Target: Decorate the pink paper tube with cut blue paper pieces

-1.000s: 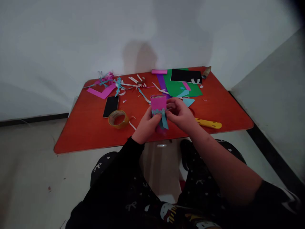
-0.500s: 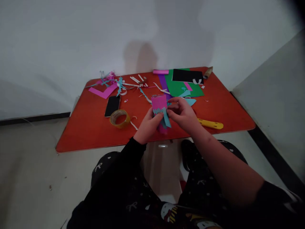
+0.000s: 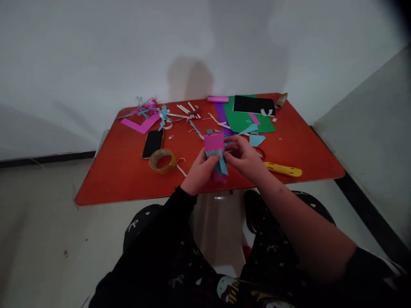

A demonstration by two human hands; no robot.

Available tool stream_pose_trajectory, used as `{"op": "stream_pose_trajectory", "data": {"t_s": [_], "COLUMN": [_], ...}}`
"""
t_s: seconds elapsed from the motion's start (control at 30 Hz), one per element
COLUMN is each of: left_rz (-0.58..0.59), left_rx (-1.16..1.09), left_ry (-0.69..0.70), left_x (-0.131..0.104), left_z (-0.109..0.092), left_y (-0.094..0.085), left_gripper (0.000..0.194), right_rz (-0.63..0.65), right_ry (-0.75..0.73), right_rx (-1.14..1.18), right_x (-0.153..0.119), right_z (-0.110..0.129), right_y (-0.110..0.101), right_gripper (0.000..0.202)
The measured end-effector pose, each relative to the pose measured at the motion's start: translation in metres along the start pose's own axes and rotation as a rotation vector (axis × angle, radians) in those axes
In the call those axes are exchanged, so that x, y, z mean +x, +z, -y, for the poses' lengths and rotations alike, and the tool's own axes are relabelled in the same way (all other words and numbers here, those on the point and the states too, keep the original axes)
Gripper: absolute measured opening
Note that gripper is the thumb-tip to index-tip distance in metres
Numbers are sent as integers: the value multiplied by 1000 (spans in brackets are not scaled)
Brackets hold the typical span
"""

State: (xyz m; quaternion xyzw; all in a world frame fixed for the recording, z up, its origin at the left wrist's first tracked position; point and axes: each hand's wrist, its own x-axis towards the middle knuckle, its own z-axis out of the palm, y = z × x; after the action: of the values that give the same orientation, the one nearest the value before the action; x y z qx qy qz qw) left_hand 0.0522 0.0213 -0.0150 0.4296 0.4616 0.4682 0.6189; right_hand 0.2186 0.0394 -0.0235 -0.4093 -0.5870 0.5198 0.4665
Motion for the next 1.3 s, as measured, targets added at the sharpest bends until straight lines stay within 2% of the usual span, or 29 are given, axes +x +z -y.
{"op": "stream_pose_trajectory", "data": {"t_s": [0.33,0.53,0.7,0.8,0.93,1.1,1.2,1.3], "left_rz": [-6,-5,19,19,-8,-10,-11,-20], "left_rx": [-12,52,236,351,215,40,8,34], "left_ry": [-34,13,154,199,126,2,4,23], "left_x": [-2,-1,1,-1,-7,-11,-11,-11], "left_z": [7,11,9,3,-1,9,12,7], "left_y": [-5,-6,-12,-13,-8,-6,-8,-11], "left_gripper": [35,37,13,8,16,36,42,44], "right_rz": [-2,-24,-96,-69,-18,32,16,-36], "right_ry": [29,29,1,41,112,185,219,209], "right_rx": [-34,-53,-23,31,83,124,109,95], "right_x": [1,0,1,3,6,8,9,10], "right_z": [-6,-7,-9,-11,-10,-7,-9,-10], "right_y": [4,5,7,8,7,5,5,4], "right_gripper": [38,37,36,39,48,51,52,47]}}
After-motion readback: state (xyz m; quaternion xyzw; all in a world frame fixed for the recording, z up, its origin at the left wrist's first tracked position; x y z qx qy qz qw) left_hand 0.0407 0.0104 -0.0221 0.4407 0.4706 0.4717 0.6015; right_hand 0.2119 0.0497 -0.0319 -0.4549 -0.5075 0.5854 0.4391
